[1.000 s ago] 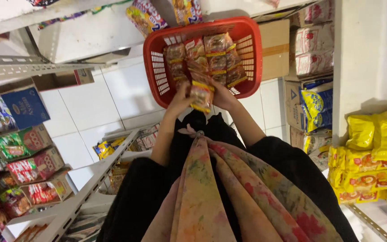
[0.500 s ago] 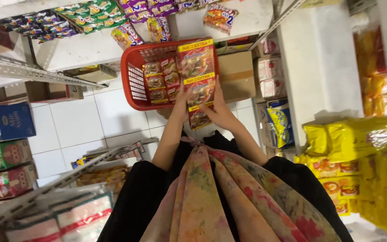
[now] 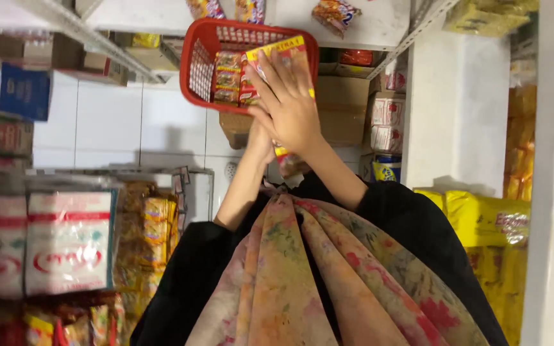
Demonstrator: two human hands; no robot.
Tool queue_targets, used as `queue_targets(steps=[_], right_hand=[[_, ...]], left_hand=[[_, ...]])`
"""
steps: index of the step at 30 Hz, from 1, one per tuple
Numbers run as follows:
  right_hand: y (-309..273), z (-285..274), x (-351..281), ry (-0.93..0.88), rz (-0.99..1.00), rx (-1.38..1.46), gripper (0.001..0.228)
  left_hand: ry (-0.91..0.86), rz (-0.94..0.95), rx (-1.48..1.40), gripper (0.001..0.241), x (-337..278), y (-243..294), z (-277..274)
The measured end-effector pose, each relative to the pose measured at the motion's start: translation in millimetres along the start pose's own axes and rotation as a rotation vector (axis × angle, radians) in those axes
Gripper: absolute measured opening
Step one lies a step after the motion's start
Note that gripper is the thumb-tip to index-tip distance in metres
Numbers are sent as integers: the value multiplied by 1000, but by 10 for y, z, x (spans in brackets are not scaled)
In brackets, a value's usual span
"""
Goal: The person takes packets of seasoning and instant noodles from a red basket and places them onto a store shelf, arranging them into stacks.
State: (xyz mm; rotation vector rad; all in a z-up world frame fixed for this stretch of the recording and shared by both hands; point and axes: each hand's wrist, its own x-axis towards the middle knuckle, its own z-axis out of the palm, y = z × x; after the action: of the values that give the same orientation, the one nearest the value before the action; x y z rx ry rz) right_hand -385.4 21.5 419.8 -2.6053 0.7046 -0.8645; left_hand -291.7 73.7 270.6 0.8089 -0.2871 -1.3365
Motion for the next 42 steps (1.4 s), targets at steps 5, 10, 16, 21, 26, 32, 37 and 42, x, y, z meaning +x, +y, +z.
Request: queue_targets(steps=[5,10,16,21,26,32,37,42], right_hand=[[-119,418,-801,-71,-160,50,78],[-9,732,-1438,-83,-395,257,35],[-584,321,-654,441,-297,493,18],[-1695,597,-194,156,-466,230,55],[-2329,1285,-663,-117,-662,311,66],[-2805,1719,-1318,42,-715,610,58],[-3721,1465,-1123,-452,-364,1170,67],[-4352,1279,-1326,-660,-299,1343,54]], left_hand=[[7,277,-104,64,-402,629,87],[89,510,-33,67,-674,1124,-113],[228,614,13,63,-1241,1191,-449],[466,545,229,60,-1795,1007,-819],[522,868,417,54,-2677,1404,-1313],[650,1009,216,56,-4161,1807,-1433],[688,991,248,59,-4950,1854,-1349],[657,1166,421,62,-5545,1888,-1408]])
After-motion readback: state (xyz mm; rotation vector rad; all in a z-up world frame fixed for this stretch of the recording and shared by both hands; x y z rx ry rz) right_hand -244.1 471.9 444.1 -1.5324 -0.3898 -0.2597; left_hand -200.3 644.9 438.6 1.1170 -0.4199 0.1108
